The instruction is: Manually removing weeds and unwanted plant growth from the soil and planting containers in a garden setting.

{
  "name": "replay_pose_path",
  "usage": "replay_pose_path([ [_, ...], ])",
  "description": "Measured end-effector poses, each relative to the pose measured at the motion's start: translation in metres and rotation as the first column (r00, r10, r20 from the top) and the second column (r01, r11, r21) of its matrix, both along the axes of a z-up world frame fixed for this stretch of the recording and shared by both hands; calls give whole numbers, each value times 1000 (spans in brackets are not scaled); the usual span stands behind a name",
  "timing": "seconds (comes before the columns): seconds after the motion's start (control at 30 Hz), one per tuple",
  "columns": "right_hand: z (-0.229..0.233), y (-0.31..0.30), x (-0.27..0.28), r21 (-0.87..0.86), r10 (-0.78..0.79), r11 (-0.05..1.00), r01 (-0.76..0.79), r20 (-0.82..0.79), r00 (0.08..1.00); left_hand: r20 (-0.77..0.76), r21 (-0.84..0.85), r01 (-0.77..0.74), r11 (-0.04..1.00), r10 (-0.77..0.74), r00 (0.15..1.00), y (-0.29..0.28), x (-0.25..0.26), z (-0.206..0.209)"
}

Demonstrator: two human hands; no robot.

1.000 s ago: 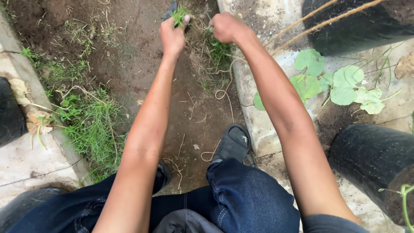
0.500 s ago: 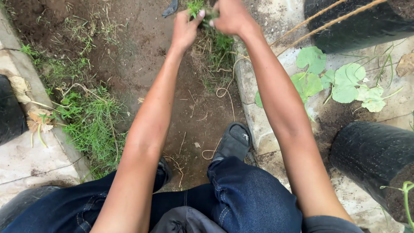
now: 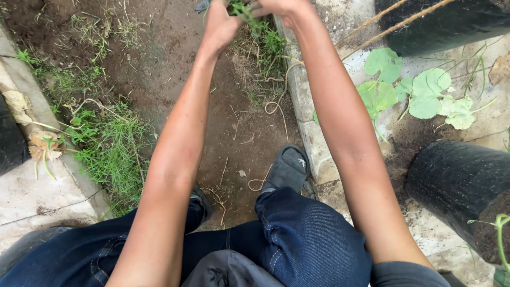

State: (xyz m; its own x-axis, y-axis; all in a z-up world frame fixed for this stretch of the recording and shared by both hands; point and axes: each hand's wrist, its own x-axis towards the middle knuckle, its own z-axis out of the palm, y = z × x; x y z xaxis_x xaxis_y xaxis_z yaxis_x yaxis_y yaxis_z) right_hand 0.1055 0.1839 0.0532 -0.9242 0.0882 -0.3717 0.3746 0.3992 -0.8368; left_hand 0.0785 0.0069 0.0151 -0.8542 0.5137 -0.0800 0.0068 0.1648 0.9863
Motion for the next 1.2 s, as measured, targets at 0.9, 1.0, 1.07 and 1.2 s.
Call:
replay_pose_path([
  [0.9, -136, -30, 39, 940, 303, 303, -157, 61, 951, 34, 23, -162, 987, 161, 986, -9, 0, -58],
  [1.0, -133, -24, 39, 904, 310, 405, -136, 4, 951, 59, -65, -156, 986, 160, 985, -4, 3, -66],
  [1.07, -116, -21, 39, 893, 316, 435, -114, -33, 948, 87, -52, -154, 987, 159, 983, -1, 4, -70],
  [1.2, -97, -4, 38, 788, 251, 616, 7, -204, 946, -69, -5, -176, 984, 175, 982, 1, 9, -67],
])
